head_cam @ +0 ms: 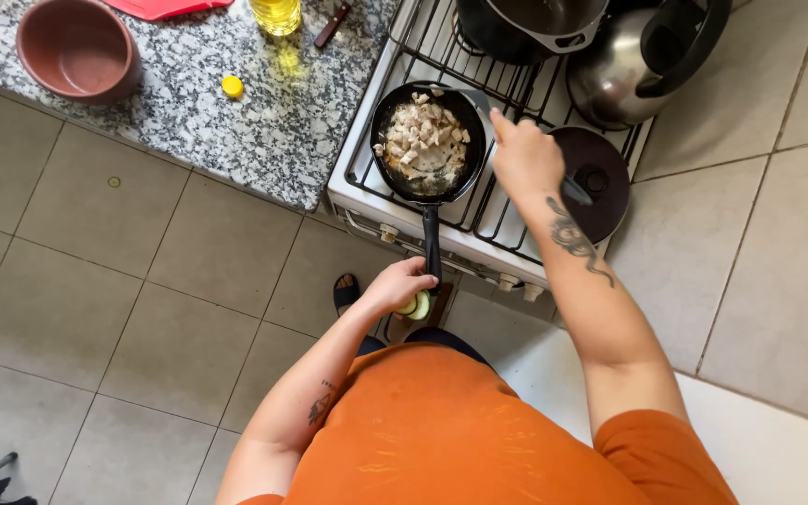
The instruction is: The person slices a cucumber into rounds on a cutting board using a knife. They then move to the stove to stir-fry diced chicken in a pan with a spatula. Finally, the cooked chicken is transferred from the pan into a bowl.
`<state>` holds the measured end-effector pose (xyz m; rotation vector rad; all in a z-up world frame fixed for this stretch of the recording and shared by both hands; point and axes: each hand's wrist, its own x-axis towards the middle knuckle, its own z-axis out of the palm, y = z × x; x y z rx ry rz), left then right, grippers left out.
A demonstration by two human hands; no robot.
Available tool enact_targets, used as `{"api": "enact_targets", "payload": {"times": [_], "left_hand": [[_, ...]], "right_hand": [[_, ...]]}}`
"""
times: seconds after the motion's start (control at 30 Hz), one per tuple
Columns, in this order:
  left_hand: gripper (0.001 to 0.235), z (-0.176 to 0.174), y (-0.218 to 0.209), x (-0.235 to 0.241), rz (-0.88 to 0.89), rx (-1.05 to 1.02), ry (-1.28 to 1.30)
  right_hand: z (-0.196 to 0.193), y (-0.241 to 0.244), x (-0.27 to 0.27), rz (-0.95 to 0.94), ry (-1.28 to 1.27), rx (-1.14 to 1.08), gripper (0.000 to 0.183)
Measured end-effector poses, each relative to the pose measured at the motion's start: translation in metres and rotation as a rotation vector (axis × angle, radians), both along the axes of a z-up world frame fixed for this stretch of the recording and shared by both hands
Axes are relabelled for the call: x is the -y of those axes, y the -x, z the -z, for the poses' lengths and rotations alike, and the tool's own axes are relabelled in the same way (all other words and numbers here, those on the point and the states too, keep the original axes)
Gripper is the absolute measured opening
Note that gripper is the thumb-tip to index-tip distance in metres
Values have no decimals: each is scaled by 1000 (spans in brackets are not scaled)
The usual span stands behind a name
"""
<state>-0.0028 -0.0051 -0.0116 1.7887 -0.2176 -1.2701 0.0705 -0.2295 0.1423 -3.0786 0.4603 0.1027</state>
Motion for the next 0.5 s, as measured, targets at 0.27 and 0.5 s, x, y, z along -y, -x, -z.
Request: {"api": "enact_targets", "payload": {"times": [0.27,0.5], "left_hand": [[34,-16,-4,1,30,-6,-6],[31,-7,-6,-5,18,1,-5]], "right_hand": [[-34,35,-26,-72,17,-112,34],[-4,2,-15,-369,121,166,33]]}}
